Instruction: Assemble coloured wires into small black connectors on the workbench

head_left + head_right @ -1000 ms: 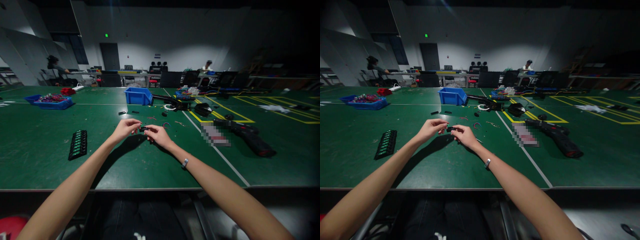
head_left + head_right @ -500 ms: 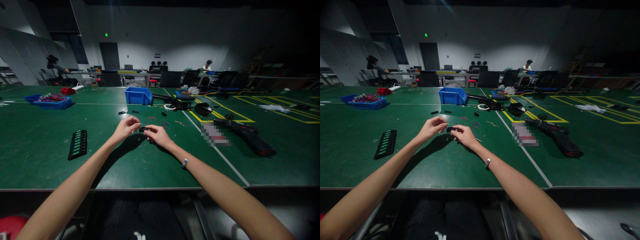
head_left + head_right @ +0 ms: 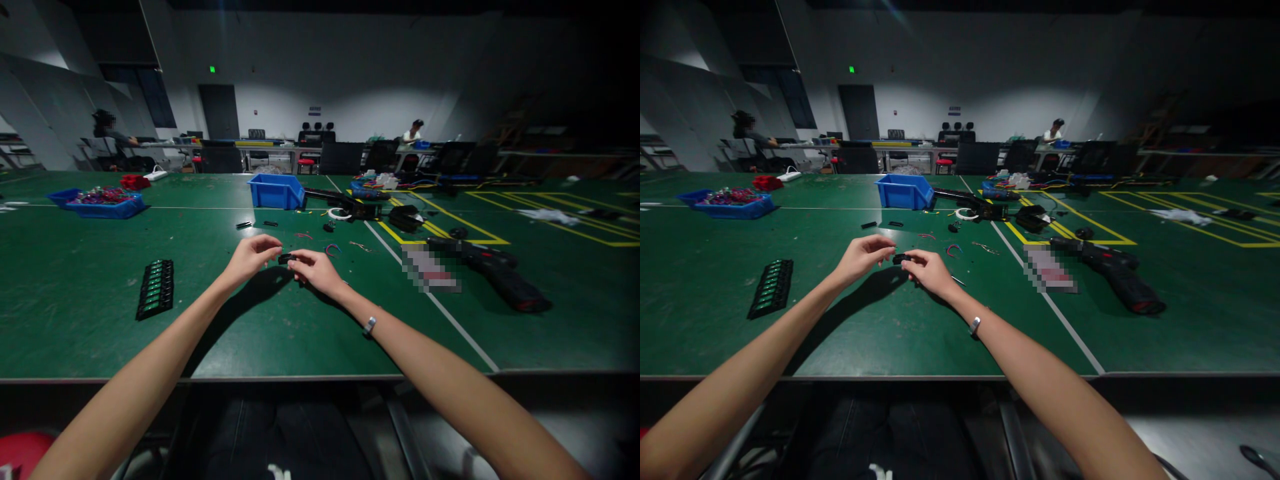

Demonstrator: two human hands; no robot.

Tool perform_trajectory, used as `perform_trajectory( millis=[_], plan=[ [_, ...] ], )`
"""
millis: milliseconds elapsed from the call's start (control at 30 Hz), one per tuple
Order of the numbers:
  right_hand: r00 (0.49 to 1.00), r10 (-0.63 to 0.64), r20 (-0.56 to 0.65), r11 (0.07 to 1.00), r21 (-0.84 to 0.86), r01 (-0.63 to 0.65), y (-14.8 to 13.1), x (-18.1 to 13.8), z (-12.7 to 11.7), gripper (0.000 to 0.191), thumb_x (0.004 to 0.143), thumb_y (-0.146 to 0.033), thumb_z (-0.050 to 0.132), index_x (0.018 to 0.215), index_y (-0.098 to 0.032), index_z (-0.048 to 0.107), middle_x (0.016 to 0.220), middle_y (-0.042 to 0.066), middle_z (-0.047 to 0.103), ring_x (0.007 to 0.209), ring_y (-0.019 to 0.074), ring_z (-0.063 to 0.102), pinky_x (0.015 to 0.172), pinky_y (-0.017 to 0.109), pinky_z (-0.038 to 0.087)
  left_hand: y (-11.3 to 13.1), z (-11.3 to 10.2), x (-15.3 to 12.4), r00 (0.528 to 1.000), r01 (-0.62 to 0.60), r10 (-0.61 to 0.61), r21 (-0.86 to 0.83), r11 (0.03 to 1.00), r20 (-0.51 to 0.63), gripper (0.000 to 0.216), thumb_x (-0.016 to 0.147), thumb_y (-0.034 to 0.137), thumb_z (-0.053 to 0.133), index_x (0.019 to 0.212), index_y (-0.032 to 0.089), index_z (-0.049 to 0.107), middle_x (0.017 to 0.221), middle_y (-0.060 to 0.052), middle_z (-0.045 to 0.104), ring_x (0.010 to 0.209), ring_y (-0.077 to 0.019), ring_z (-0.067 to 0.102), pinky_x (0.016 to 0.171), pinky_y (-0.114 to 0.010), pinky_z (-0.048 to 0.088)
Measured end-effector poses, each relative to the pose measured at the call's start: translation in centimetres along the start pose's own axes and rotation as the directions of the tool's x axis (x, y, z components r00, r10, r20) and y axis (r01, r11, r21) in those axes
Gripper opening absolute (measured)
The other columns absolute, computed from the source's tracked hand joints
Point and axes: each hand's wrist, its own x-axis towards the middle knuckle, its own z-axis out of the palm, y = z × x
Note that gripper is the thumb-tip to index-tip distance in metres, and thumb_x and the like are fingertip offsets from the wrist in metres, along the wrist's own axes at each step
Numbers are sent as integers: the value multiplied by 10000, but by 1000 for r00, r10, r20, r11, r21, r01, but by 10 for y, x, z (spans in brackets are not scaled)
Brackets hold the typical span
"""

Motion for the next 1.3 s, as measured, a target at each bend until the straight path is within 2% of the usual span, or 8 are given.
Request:
perform_trajectory(
  millis=[133, 267, 533, 867, 1300],
  plan=[
    [1000, 3, 2, 1000, 9, -3, 0, 0, 0, 423, 800, -434, 705, 1093, -129, 692, 683, 17, 647, 518, 117, 543, 458, 235, 411, 4, 2, -1, 998, -50, 53, 103, 993, -27, 311, 832, 430, 700, 954, 149, 752, 854, -65, 727, 720, -158, 617, 653, -263, 472],
    [1000, -2, 9, 1000, 8, 1, 0, 0, 0, 398, 807, -421, 701, 1077, -129, 695, 677, 12, 636, 522, 116, 543, 458, 231, 414, 3, 6, -2, 994, -96, 101, 126, 987, -35, 281, 844, 412, 688, 918, 151, 759, 888, -72, 730, 807, -182, 643, 741, -285, 487],
    [997, -51, 51, 999, 6, 51, 1, 0, -1, 370, 832, -421, 674, 1074, -143, 705, 686, 6, 626, 544, 122, 550, 466, 232, 424, 4, 12, -5, 990, -140, 142, 142, 980, 1, 245, 865, 383, 665, 908, 164, 766, 910, -76, 714, 866, -194, 645, 763, -289, 475],
    [999, -33, 22, 999, 37, 32, 5, 1, -1, 414, 822, -455, 692, 1095, -144, 699, 736, 31, 671, 545, 119, 561, 453, 227, 416, 4, 10, -3, 992, -128, 129, 135, 982, 0, 237, 848, 383, 682, 900, 169, 768, 907, -76, 714, 861, -195, 642, 760, -293, 473],
    [1000, -19, 2, 995, 94, 19, -1, 0, 0, 418, 789, -451, 723, 1067, -139, 697, 806, 55, 696, 557, 112, 572, 453, 228, 427, 2, 9, -2, 999, -22, 23, -24, 999, 25, 289, 805, 395, 732, 929, 134, 748, 897, -74, 716, 828, -178, 644, 806, -303, 492]
  ],
)
